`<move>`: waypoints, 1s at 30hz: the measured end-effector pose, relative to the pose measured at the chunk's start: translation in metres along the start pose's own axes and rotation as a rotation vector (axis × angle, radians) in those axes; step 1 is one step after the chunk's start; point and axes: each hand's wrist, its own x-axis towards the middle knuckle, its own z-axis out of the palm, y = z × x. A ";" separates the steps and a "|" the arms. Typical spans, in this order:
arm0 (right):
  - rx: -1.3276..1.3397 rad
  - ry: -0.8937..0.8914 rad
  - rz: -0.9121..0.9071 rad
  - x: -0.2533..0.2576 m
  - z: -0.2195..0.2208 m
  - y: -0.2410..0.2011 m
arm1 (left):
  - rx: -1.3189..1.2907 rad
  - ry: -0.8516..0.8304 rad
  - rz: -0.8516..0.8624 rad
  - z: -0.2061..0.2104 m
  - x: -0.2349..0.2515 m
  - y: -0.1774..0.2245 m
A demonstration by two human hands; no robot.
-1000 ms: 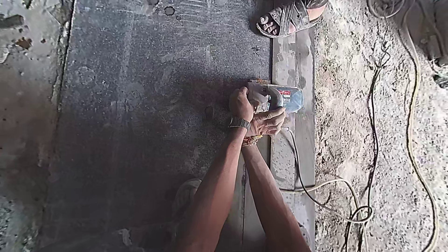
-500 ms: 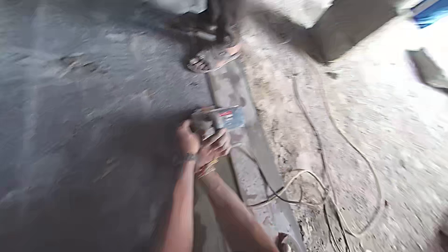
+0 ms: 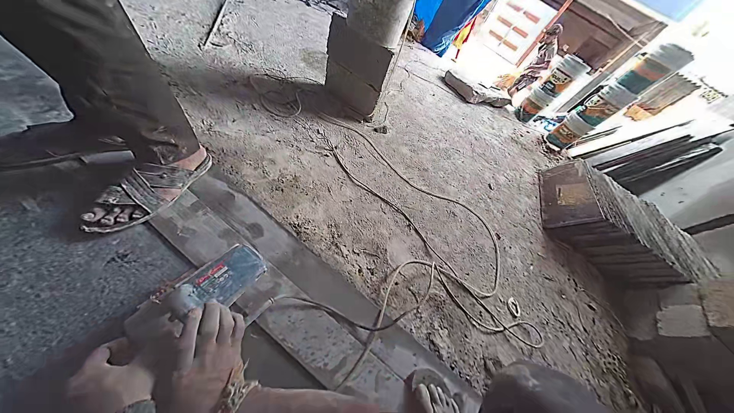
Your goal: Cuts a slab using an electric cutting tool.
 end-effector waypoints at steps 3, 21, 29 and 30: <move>0.231 -0.298 0.038 0.008 -0.035 0.024 | -0.020 -0.062 -0.010 -0.016 -0.009 0.013; 0.026 0.137 1.633 -0.034 -0.169 0.283 | -0.049 -0.093 -0.119 -0.019 -0.005 0.020; 0.398 -0.063 1.443 0.076 -0.133 0.288 | -0.029 -0.108 -0.153 -0.018 0.001 0.020; 0.345 -0.096 1.391 0.096 -0.135 0.278 | -0.013 -0.109 -0.147 -0.020 -0.001 0.023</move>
